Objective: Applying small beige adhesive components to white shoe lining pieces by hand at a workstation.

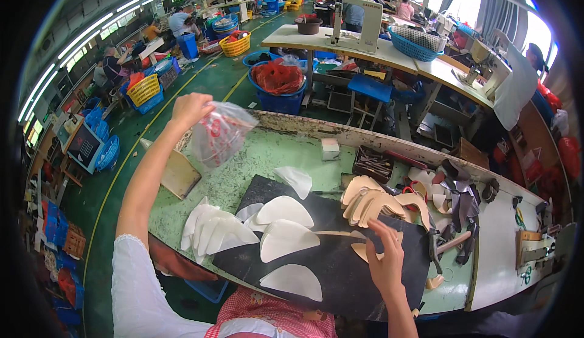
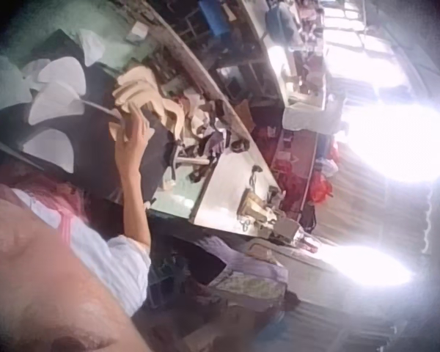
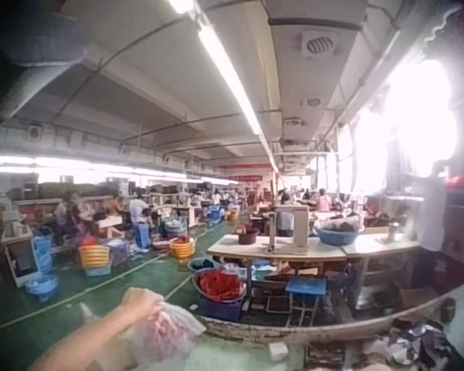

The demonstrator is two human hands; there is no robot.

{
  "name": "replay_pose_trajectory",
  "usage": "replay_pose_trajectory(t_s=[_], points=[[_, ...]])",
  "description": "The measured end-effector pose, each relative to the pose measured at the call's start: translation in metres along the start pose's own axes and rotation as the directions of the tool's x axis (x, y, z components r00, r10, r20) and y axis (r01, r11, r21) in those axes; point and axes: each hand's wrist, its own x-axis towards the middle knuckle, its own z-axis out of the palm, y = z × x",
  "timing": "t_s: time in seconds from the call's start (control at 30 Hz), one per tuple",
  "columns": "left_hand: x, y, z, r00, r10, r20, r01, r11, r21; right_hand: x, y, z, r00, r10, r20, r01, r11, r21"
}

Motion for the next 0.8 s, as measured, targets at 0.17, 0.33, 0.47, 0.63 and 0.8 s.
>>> replay_pose_trajectory(t_s=[0.17, 0.33, 0.47, 0.63, 0.8], points=[[0.011, 0.075, -0.075, 0.968, 0.235, -0.087, -0.241, 0.968, -0.071, 0.027, -0.006, 0.0, 0.926, -0.301, 0.23, 0.356, 0.898, -0.259], [0.016, 0.166, -0.116, 0.888, 0.43, -0.16, -0.456, 0.869, -0.192, 0.019, 0.063, -0.021, 0.974, -0.099, 0.203, 0.158, 0.94, -0.301], [0.003, 0.237, -0.125, 0.731, 0.635, -0.249, -0.676, 0.724, -0.139, 0.037, 0.015, -0.036, 0.971, -0.24, 0.017, 0.238, 0.945, -0.226], [-0.037, 0.338, -0.141, 0.551, 0.812, -0.191, -0.834, 0.532, -0.146, 0.061, -0.029, -0.037, 0.936, -0.344, -0.076, 0.295, 0.882, -0.367], [-0.062, 0.419, -0.131, 0.387, 0.879, -0.28, -0.899, 0.292, -0.327, 0.051, 0.017, -0.082, 0.982, 0.027, 0.186, -0.022, 0.999, -0.028]])
